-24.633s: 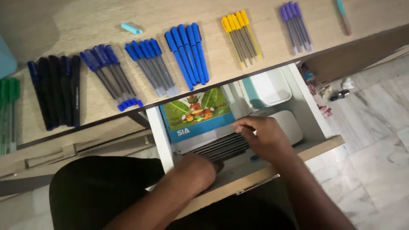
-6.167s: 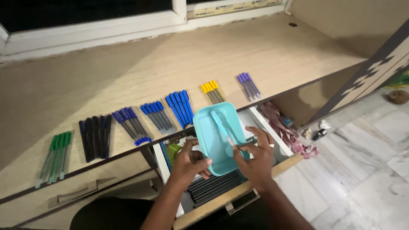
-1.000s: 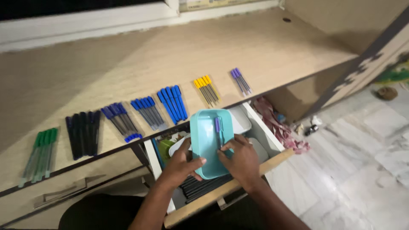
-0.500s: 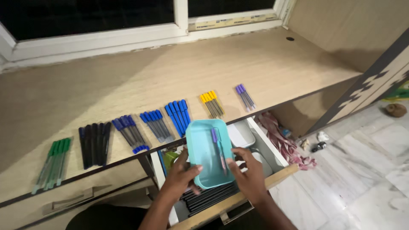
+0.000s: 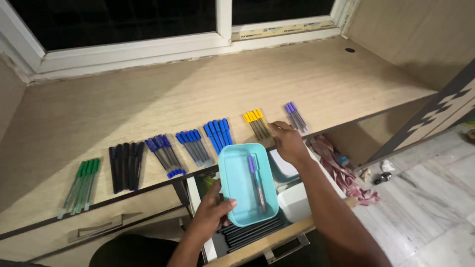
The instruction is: The person sits on the floor and organizes pens by color, moving them from a drawer to a desk and then into a light blue container. The person handles black, green, blue, yellow, and purple pens, placing them into the container one by one.
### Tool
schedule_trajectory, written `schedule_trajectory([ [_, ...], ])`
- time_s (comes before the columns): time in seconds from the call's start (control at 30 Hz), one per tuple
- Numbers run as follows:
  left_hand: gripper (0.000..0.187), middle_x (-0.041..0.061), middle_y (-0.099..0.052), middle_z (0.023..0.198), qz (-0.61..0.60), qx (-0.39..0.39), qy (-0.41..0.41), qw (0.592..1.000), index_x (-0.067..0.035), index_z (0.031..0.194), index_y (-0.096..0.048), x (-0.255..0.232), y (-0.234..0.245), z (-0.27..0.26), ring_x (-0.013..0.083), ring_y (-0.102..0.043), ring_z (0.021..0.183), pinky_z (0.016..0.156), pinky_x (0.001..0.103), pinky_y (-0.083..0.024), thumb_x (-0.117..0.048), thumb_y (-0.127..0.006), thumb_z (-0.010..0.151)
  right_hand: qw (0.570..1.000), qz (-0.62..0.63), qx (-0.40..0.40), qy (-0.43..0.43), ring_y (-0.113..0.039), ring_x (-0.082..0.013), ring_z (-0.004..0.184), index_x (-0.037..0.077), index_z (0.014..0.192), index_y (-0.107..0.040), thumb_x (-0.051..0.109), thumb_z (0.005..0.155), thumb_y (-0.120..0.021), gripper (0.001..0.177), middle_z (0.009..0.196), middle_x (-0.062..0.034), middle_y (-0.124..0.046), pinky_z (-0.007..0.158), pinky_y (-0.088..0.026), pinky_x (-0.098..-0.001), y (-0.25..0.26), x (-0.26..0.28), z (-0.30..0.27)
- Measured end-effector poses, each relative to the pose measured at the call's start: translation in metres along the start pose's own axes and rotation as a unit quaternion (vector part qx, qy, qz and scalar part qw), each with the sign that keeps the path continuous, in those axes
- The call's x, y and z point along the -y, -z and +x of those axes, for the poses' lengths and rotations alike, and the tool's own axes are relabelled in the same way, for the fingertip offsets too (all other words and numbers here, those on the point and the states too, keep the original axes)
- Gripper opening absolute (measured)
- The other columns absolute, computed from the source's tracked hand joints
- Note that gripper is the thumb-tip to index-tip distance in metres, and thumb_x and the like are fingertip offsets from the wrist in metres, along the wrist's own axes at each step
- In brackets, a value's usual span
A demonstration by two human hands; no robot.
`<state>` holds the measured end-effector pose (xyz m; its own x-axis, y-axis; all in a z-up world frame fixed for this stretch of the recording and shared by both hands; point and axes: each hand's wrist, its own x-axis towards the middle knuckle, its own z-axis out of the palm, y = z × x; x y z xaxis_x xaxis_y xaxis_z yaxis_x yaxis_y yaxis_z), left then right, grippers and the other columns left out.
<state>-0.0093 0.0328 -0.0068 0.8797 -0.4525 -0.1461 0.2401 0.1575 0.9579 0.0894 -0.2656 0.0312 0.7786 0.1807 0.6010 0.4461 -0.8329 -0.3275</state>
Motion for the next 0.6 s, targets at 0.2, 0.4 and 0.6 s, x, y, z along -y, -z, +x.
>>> schedule_trajectory([
  [0.2, 0.088, 0.009, -0.066, 0.082, -0.035, 0.006, -0.031, 0.999, -0.005, 0.157, -0.028, 0.004, 0.006, 0.000, 0.0126, -0.056, 0.052, 0.042, 0.027, -0.044, -0.022, -0.069, 0.081, 0.995, -0.098, -0.007, -0.034, -0.066, -0.0394, 0.105, 0.005, 0.109, -0.073, -0.004, 0.085, -0.060, 0.028, 0.114, -0.0148, -0.071, 0.091, -0.054, -0.0462, -0.018, -0.020, -0.016],
  [0.4, 0.086, 0.007, -0.068, 0.088, -0.072, 0.014, -0.036, 0.997, -0.005, 0.157, -0.027, 0.000, 0.004, -0.004, 0.0113, -0.059, 0.056, 0.045, 0.026, -0.046, -0.020, -0.069, 0.083, 0.991, -0.093, -0.095, -0.018, -0.065, -0.0433, 0.093, 0.002, 0.106, -0.074, 0.005, 0.081, -0.067, 0.026, 0.102, -0.0204, -0.070, 0.085, -0.052, -0.0512, -0.016, -0.020, -0.024],
  [0.6, 0.091, 0.010, -0.065, 0.081, -0.052, 0.019, -0.045, 0.997, -0.006, 0.161, -0.021, -0.001, 0.002, -0.006, 0.0113, -0.056, 0.051, 0.042, 0.025, -0.043, -0.021, -0.069, 0.085, 0.990, -0.095, -0.098, -0.028, -0.067, -0.0432, 0.091, 0.002, 0.100, -0.074, 0.006, 0.088, -0.068, 0.014, 0.092, -0.0211, -0.069, 0.083, -0.054, -0.0506, -0.019, -0.026, -0.025],
])
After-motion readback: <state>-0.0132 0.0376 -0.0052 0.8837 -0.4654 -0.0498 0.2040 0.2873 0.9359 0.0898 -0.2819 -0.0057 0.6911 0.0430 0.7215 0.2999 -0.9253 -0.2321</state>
